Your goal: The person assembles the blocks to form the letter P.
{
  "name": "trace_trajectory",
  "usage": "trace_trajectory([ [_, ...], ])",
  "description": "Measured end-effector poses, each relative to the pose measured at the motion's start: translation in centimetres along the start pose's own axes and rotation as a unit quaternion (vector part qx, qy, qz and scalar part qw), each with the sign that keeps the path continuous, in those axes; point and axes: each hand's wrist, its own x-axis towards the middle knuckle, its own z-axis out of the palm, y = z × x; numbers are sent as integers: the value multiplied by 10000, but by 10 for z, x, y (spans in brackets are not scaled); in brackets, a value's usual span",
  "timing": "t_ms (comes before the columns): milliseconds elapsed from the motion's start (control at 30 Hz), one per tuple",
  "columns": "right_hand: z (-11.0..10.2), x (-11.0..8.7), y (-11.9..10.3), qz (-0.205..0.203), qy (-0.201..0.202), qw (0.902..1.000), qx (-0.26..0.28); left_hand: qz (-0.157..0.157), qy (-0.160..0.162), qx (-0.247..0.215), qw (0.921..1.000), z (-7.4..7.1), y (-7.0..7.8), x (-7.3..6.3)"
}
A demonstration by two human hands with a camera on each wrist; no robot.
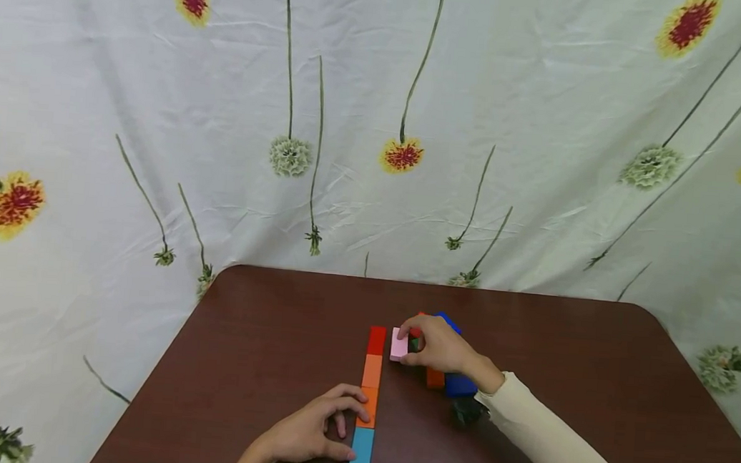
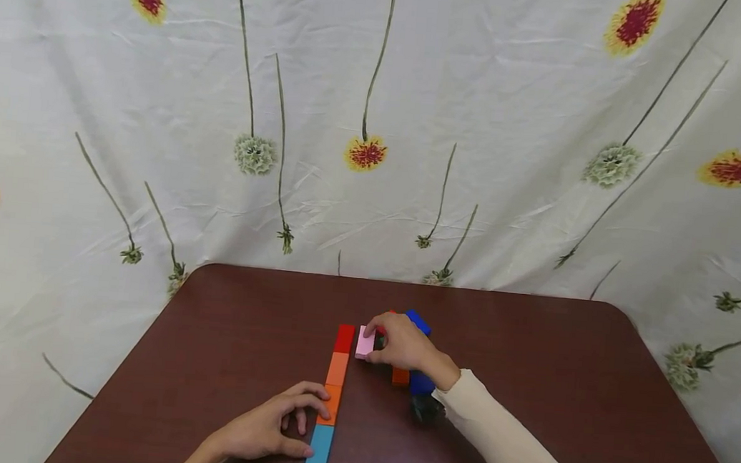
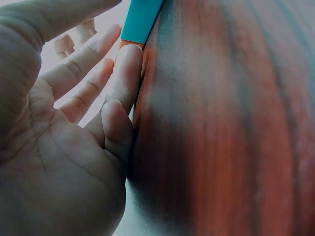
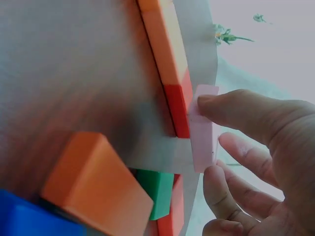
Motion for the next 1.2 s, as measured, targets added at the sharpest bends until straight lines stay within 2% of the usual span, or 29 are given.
trace_trajectory([
  [200,-5,18,4,241,293,9992,-101,-63,40,4,10000,0,1,1],
  [567,-4,40,6,646,350,9970,225,-91,13,-14,10000,0,3,1],
  [800,-3,53,2,706,513,9960,185,-24,35,78,10000,-1,3,0],
  [1200,6,70,1,920,282,9954,34,-70,25,-35,10000,1,4,-3],
])
